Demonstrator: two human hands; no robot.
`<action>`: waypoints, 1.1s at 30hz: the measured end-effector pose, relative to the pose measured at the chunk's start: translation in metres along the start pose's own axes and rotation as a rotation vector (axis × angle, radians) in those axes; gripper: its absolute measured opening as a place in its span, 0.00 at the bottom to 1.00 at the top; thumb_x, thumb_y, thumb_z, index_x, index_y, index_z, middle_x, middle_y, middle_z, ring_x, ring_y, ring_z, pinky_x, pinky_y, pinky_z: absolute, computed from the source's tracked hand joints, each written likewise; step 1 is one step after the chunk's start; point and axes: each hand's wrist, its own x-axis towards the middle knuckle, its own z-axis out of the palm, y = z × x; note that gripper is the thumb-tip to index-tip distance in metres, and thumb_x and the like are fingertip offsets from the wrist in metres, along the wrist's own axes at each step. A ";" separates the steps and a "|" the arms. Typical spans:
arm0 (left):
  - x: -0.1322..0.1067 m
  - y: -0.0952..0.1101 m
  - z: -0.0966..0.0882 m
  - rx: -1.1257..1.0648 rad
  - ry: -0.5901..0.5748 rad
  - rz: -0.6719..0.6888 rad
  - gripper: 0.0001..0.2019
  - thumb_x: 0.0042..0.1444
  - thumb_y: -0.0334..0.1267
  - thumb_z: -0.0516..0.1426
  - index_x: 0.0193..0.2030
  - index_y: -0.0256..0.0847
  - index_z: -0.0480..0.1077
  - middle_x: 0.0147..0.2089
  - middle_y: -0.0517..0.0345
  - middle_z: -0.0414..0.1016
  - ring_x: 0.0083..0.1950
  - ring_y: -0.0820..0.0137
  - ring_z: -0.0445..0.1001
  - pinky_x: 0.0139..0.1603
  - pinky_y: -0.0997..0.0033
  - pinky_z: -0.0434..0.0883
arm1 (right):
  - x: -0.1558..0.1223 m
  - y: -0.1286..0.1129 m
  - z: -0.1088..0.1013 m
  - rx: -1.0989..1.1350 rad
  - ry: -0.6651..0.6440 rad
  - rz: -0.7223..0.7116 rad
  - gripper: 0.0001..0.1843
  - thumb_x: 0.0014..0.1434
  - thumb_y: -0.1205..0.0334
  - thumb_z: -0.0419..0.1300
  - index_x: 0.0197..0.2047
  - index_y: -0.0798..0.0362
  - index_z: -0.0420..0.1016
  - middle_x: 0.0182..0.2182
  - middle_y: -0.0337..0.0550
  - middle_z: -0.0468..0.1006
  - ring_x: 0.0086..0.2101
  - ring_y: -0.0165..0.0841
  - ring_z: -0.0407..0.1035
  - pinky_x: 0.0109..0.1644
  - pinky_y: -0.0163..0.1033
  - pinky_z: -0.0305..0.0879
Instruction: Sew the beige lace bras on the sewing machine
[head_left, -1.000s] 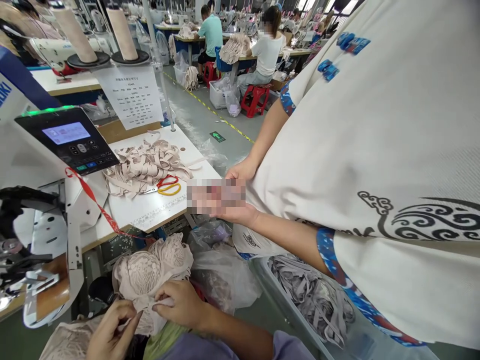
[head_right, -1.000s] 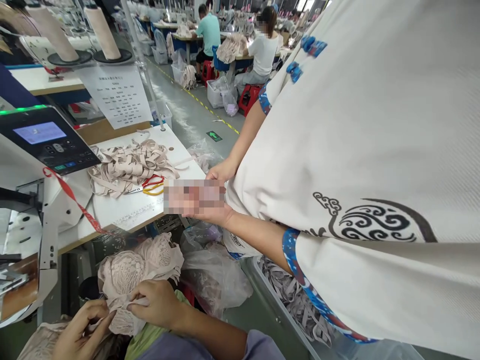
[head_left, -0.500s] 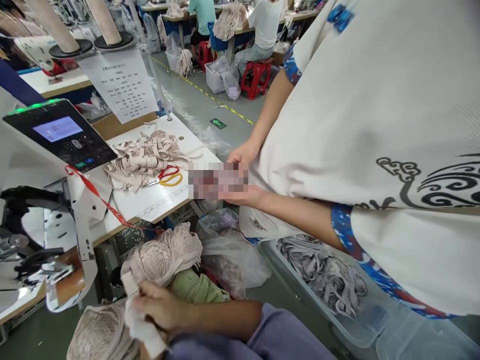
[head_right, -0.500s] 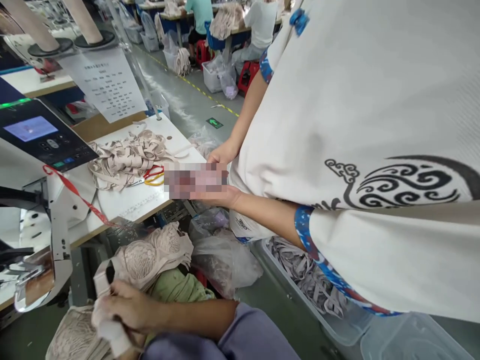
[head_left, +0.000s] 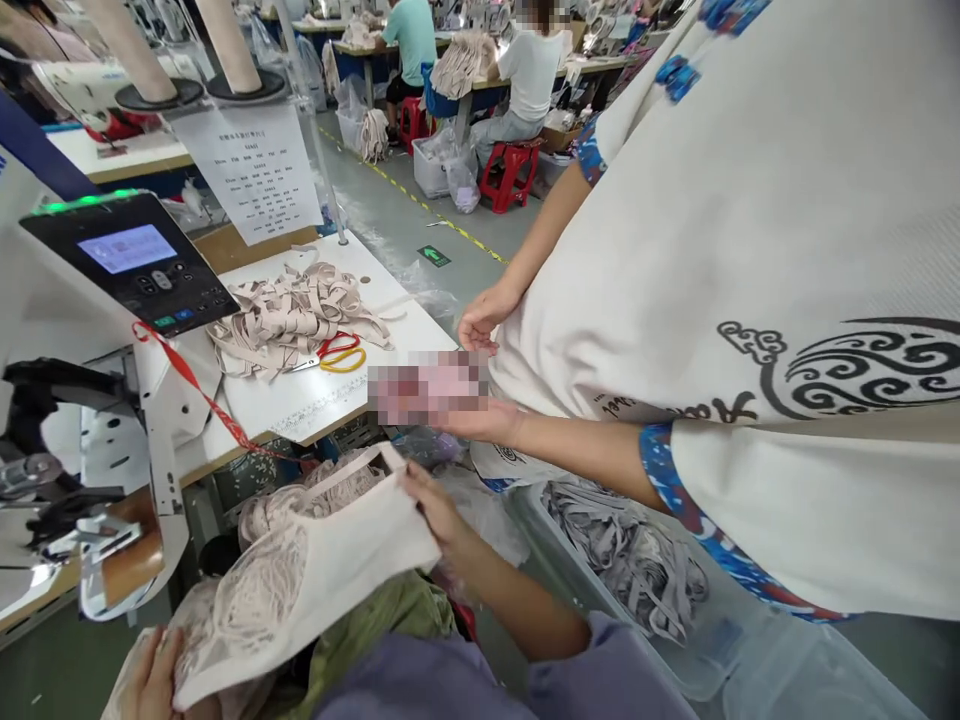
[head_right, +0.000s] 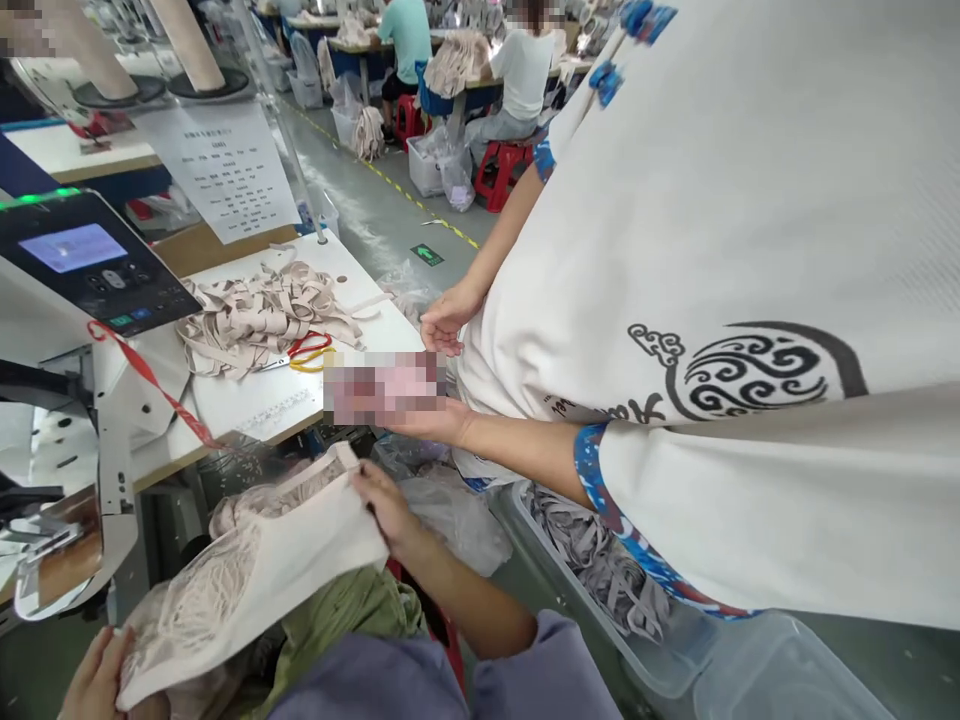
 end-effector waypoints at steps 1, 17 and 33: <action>0.004 0.008 0.005 0.018 0.006 0.006 0.36 0.55 0.35 0.54 0.73 0.48 0.58 0.74 0.44 0.57 0.71 0.35 0.59 0.68 0.26 0.59 | 0.005 0.010 -0.014 -0.087 0.061 -0.011 0.18 0.74 0.54 0.47 0.47 0.53 0.74 0.31 0.44 0.82 0.27 0.33 0.77 0.29 0.35 0.73; -0.007 0.056 0.088 -0.023 -0.481 0.025 0.31 0.61 0.42 0.58 0.69 0.38 0.57 0.77 0.32 0.39 0.77 0.38 0.46 0.69 0.37 0.61 | -0.017 0.140 -0.054 -0.475 0.000 0.081 0.25 0.63 0.57 0.56 0.60 0.59 0.69 0.50 0.55 0.77 0.44 0.40 0.77 0.47 0.45 0.73; -0.005 0.060 0.093 -0.021 -0.503 -0.015 0.30 0.62 0.43 0.56 0.68 0.35 0.58 0.76 0.29 0.39 0.77 0.37 0.45 0.69 0.36 0.60 | -0.015 0.132 -0.029 -0.440 -0.142 0.197 0.13 0.64 0.61 0.57 0.52 0.53 0.72 0.48 0.50 0.80 0.42 0.36 0.76 0.51 0.45 0.73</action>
